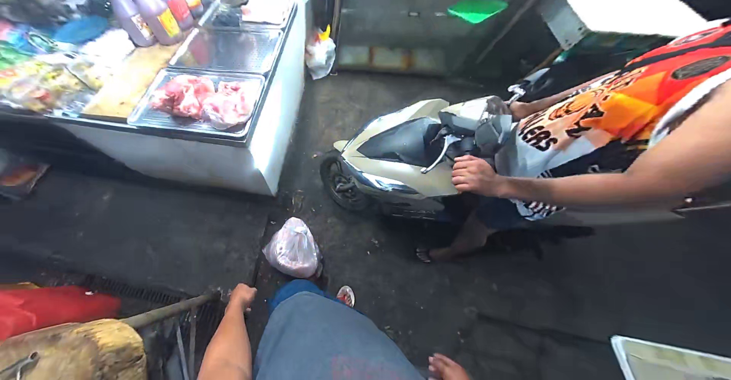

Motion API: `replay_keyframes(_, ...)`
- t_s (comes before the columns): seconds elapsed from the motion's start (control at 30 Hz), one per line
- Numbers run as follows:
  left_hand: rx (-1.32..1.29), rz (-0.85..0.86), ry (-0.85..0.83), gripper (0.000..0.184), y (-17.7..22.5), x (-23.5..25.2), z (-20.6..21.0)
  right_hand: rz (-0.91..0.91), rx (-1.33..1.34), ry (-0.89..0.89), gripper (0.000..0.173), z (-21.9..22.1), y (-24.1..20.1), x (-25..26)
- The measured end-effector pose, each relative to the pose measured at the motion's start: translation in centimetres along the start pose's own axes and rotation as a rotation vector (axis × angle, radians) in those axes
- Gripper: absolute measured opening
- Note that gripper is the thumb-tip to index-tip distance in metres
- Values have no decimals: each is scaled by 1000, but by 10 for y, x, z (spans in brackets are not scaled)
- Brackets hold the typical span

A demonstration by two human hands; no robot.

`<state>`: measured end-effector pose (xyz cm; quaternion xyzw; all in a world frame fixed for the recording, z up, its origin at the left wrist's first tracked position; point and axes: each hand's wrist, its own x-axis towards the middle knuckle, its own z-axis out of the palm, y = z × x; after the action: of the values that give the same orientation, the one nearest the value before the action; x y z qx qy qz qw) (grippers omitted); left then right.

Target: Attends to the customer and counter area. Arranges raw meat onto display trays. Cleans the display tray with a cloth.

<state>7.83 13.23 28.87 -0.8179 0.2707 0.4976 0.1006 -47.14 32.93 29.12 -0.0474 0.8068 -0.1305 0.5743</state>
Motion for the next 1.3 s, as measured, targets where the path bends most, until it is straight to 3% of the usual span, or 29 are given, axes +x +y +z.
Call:
replay_keyframes(0.1,-57,-21,-16,41,-25,-7,23,-68,-2,-3,47,4,3,32)
replay_keyframes(0.2,-82,8,-42,40,-22,2,47,-92,3,9,52,8,-15,28)
replay_keyframes(0.4,-91,245,-116,38,55,9,87,-146,-116,29,76,-10,-31,4)
replay_keyframes(0.57,-78,410,-124,45,102,-3,70,-131,-194,65,77,-38,-38,20)
replay_keyframes(0.73,-91,268,-44,39,87,19,50,-130,-203,58,75,-40,-73,28)
replay_keyframes(0.9,-1,98,-67,41,68,37,51,-185,-198,55,52,-25,-127,28)
replay_keyframes(0.97,-16,44,-94,42,77,46,54,-223,-175,60,50,-18,-158,31)
replay_keyframes(1.13,-13,26,-139,43,158,101,52,-312,-233,-94,61,-9,-263,50)
replay_keyframes(1.3,-110,240,-114,43,311,128,-7,-345,-363,-88,62,21,-403,53)
